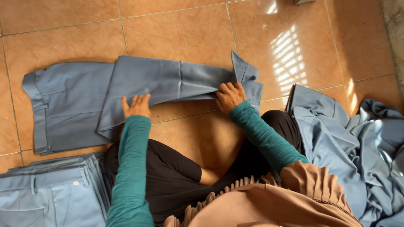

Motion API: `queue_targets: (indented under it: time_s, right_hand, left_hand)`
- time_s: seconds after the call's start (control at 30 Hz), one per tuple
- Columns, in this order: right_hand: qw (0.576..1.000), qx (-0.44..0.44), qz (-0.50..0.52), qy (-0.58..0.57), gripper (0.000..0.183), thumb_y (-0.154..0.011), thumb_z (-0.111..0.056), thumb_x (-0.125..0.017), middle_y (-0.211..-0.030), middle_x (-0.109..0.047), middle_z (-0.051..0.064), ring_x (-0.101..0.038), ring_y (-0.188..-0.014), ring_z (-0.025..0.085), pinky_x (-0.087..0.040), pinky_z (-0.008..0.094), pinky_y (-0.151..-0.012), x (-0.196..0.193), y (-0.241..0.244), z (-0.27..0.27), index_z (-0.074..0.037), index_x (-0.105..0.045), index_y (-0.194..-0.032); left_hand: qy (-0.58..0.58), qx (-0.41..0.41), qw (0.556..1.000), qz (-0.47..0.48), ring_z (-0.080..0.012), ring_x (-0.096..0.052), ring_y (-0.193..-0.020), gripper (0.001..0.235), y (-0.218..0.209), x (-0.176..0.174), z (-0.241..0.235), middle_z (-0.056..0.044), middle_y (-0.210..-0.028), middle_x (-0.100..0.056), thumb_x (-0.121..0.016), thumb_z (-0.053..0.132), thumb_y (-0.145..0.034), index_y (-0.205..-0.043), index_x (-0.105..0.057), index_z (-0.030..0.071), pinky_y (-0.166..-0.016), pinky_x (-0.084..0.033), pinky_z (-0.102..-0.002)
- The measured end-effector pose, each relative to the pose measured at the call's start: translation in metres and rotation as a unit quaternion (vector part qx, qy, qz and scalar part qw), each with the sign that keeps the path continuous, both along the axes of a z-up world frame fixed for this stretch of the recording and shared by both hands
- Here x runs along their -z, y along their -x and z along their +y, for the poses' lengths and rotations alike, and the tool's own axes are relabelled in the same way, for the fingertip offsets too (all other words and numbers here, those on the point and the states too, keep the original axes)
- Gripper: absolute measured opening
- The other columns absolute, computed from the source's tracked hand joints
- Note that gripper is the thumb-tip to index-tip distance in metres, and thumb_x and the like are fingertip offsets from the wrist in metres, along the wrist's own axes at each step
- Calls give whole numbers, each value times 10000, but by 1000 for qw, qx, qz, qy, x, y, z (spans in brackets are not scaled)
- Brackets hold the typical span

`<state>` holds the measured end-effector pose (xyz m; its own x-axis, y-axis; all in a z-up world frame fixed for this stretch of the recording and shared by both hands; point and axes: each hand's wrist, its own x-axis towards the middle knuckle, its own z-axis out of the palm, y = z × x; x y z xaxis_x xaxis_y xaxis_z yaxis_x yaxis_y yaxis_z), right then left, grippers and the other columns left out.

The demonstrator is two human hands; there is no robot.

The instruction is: The person sits on a tiled floor and folds several pairs of light blue trousers by hand. They lay each pair flat, fold the legs together, fold the garment in half or thirds, and smooth the fabric before stacking the finished items.

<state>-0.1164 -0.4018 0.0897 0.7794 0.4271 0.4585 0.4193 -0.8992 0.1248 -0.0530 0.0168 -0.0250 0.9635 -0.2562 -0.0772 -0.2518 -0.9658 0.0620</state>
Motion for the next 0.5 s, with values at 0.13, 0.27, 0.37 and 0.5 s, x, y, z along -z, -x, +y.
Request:
queue_targets:
  time_s: [0.13, 0.27, 0.37, 0.5]
  right_hand:
    - [998, 44, 26, 45, 73, -685, -205, -681, -860, -480, 29, -479, -777, 262, -393, 441, -666, 76, 29, -29, -179, -616, -661]
    - [990, 132, 34, 39, 60, -790, -208, -653, -893, -514, -21, -506, -919, 225, -382, 464, -815, 104, -2, -60, -223, -666, -733]
    - [988, 146, -39, 23, 122, -837, -147, -668, -868, -563, -58, -540, -911, 194, -386, 453, -890, 18, -46, -79, -267, -684, -826]
    - [978, 104, -181, 4, 295, -918, -100, -609, -878, -595, -75, -555, -893, 158, -406, 385, -915, -110, -75, -78, -302, -717, -1104]
  left_hand:
    - [63, 7, 991, -121, -165, -639, -1151, 505, -3, -60, 5, -3, -1212, -694, -572, 64, -944, -1423, -554, 223, -1110, -253, -443]
    - [25, -7, 968, -248, -156, -653, -877, 448, -15, -114, 11, 20, -961, -683, -619, 41, -892, -1302, -656, 220, -903, -339, -390]
    - [-3, -12, 950, -312, -141, -684, -861, 505, -45, -137, 31, 41, -966, -711, -670, 14, -825, -1278, -706, 235, -840, -333, -380]
    - [5, 24, 901, -433, -124, -689, -1165, 594, -57, -194, 31, 28, -1212, -751, -639, -30, -839, -1365, -708, 238, -987, -304, -342]
